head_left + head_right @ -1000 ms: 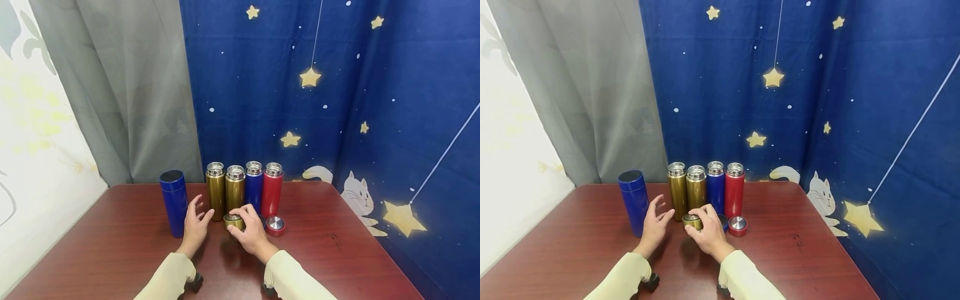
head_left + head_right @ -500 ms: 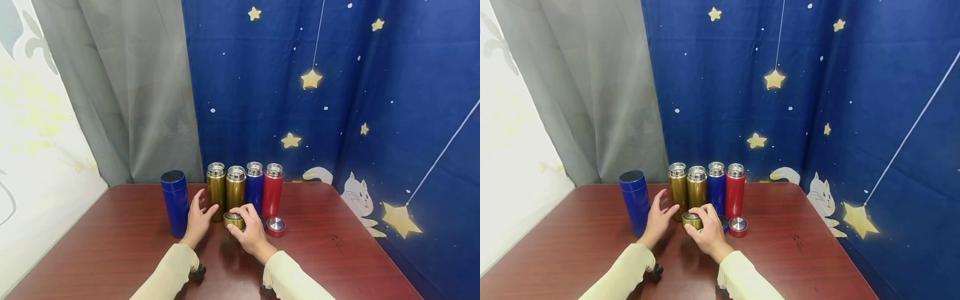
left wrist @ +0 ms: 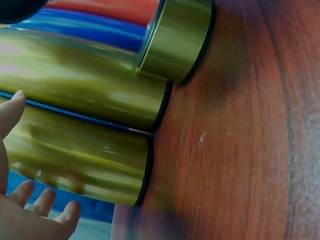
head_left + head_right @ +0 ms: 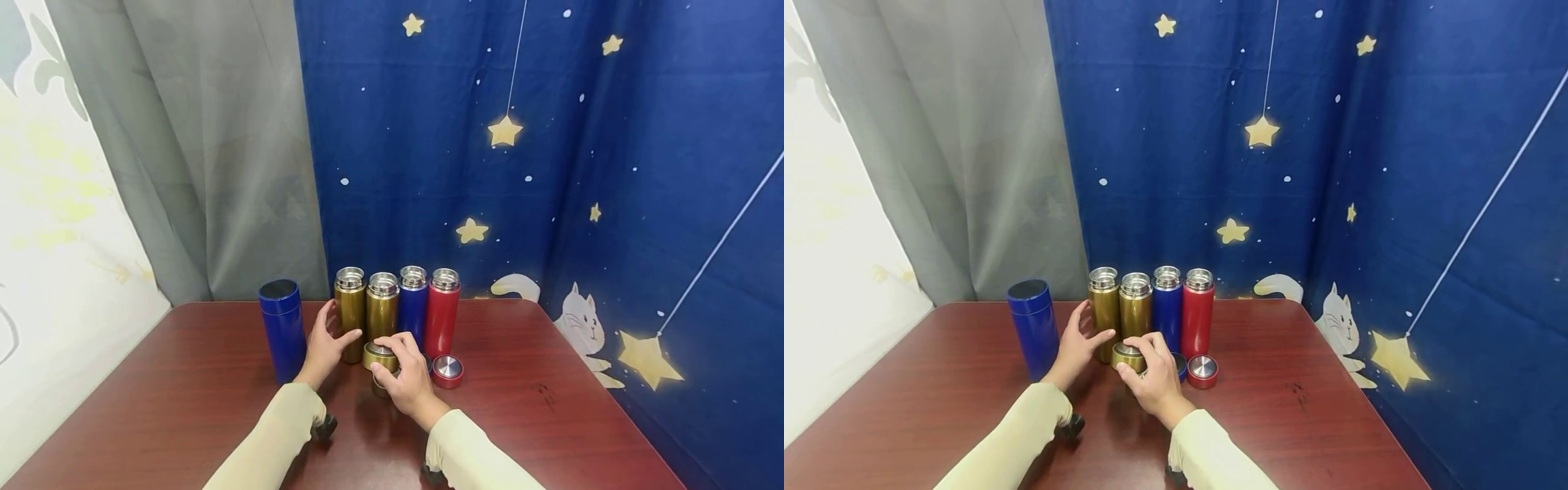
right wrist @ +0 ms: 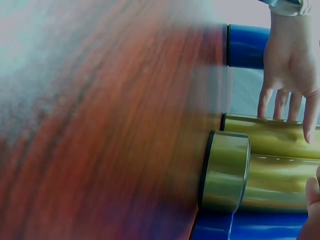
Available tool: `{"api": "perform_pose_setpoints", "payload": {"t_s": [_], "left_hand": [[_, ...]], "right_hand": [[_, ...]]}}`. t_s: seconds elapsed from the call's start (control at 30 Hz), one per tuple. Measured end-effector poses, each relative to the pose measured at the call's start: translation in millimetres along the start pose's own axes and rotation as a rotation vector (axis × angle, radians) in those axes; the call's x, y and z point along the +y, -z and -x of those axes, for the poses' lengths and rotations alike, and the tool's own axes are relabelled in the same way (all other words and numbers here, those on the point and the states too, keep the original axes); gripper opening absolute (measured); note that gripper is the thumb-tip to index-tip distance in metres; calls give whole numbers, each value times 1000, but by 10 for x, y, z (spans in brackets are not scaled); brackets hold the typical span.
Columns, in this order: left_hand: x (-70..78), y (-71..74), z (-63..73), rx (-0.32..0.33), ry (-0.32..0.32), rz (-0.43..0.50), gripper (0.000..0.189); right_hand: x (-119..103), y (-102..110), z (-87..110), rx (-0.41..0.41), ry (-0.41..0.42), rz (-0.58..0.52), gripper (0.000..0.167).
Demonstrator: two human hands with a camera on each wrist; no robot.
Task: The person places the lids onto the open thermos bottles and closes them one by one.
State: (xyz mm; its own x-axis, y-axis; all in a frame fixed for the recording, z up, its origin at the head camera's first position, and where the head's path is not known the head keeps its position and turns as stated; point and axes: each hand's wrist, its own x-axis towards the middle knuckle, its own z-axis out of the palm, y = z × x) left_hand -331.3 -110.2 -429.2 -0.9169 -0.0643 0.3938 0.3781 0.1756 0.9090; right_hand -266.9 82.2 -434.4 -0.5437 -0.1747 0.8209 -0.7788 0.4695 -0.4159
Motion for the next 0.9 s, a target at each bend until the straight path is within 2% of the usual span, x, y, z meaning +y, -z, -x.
{"api": "perform_pose_setpoints", "payload": {"t_s": [0.13, 0.33, 0.5, 0.73, 0.8, 0.9], "left_hand": [[-46, -8, -39, -35, 23, 16, 91], [-87, -11, -87, -48, 29, 20, 90], [-90, 2, -93, -11, 27, -65, 85], [-84, 8, -73, 36, 22, -240, 83], [-81, 7, -72, 39, 22, -249, 82], [-81, 1, -75, 44, 34, -203, 80]], "right_hand": [[1, 6, -3, 4, 3, -1, 33], [1, 18, -12, 9, 3, -4, 34], [-5, 10, 3, 0, 0, -14, 34], [-7, 14, 26, 20, -4, -16, 34], [-6, 10, 30, 23, -5, -14, 34], [-7, 0, 30, 21, -6, -13, 34]]}}
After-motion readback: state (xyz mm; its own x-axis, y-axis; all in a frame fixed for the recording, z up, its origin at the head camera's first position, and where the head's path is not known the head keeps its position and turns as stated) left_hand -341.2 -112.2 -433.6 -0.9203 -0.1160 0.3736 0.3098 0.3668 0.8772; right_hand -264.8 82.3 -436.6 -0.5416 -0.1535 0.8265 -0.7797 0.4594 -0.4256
